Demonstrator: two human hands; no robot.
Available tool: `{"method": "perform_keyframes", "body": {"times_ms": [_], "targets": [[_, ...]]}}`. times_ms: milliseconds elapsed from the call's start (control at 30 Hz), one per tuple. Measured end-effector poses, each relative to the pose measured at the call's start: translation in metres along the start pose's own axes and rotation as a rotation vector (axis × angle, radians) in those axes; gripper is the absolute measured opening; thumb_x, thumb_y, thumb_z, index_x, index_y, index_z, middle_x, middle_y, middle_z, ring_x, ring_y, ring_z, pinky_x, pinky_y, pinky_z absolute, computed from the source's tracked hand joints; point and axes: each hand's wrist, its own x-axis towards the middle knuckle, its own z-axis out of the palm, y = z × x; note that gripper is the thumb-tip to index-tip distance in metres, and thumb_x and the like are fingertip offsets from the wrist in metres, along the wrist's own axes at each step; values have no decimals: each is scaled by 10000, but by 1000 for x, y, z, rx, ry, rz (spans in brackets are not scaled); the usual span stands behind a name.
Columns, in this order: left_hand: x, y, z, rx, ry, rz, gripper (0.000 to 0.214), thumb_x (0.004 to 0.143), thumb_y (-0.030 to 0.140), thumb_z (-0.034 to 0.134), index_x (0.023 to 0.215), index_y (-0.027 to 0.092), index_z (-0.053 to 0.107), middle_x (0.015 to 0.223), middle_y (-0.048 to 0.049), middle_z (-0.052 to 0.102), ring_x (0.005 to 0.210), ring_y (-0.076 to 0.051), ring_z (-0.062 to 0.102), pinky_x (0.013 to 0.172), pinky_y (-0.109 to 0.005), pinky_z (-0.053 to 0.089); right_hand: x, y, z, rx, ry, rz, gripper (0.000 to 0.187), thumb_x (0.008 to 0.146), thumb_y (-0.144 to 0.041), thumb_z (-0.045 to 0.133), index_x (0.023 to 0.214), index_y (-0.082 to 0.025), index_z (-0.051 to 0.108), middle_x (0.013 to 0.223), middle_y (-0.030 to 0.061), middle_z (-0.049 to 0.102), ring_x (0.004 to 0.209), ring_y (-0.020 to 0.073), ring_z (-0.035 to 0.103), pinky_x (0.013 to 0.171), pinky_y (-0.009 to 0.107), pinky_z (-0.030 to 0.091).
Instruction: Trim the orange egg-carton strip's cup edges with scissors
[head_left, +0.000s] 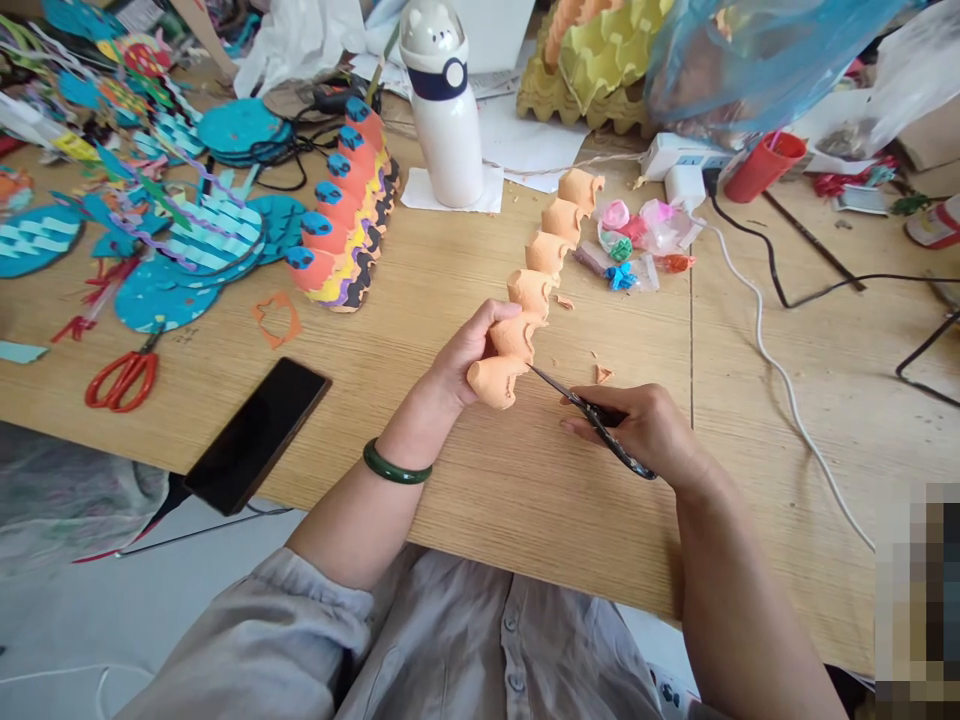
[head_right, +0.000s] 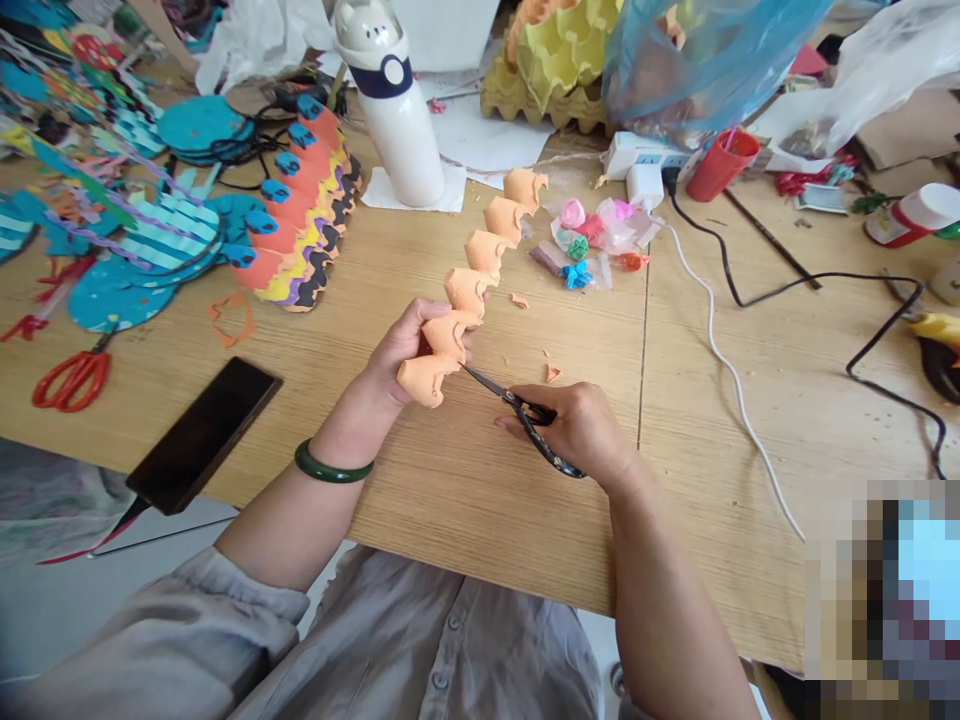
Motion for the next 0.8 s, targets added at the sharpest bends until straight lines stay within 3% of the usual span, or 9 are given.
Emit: {"method": "perform_keyframes", "body": {"times_ms": [100, 233, 333, 400, 533, 600, 800], "targets": [[0, 2, 1, -149, -118, -130, 314, 736, 460, 722, 876, 190, 646, 707, -17, 588, 505, -96, 480, 408, -215, 370, 0, -1, 3, -13, 60, -52, 489, 908, -604, 655, 1026, -160, 821, 577, -18, 571, 524, 105, 434, 557, 238, 383], [-3, 3, 2, -286, -205, -212, 296, 781, 407, 677, 981, 191, 649, 778, -37, 614, 530, -103, 508, 439, -226, 416, 2, 0, 8, -161, 229, -179, 500, 926, -607, 638, 1086, -169, 818, 637, 35, 683, 544, 136, 563, 573, 254, 420], [-4, 4, 4, -338, -225, -224, 312, 784, 389, 660, 1022, 188, 654, 782, -40, 621, 518, -98, 485, 404, -218, 374, 4, 1, 10, -312, 311, -221, 449, 948, -578, 631, 1086, -194, 818, 653, 48, 712, 574, 151, 620, 573, 257, 412], [-4, 5, 5, -333, -175, -211, 278, 799, 384, 635, 985, 179, 654, 776, -40, 629, 500, -88, 469, 380, -209, 342, 4, 1, 11, -407, 348, -207, 430, 958, -567, 624, 1086, -205, 818, 657, 47, 723, 577, 149, 630, 555, 259, 379], [-1, 2, 6, -265, 59, 8, 121, 813, 310, 596, 832, 192, 618, 705, 4, 607, 547, -92, 528, 492, -212, 467, 3, 4, 13, -482, 364, -124, 433, 961, -579, 606, 1076, -220, 820, 671, 44, 744, 579, 150, 648, 536, 266, 325], [-1, -2, 6, -185, 117, 152, 118, 793, 308, 633, 778, 198, 594, 679, 23, 567, 572, -95, 527, 536, -219, 481, 3, 5, 13, -475, 378, -38, 454, 954, -601, 593, 1062, -225, 824, 664, 49, 744, 567, 158, 650, 539, 267, 321], [-5, -9, 11, 37, 15, 356, 212, 762, 321, 667, 935, 199, 671, 818, 8, 618, 702, -127, 560, 603, -253, 459, 5, 1, 4, -417, 245, 278, 485, 882, -667, 603, 1017, -256, 823, 668, 60, 733, 611, 219, 654, 567, 289, 345]]}}
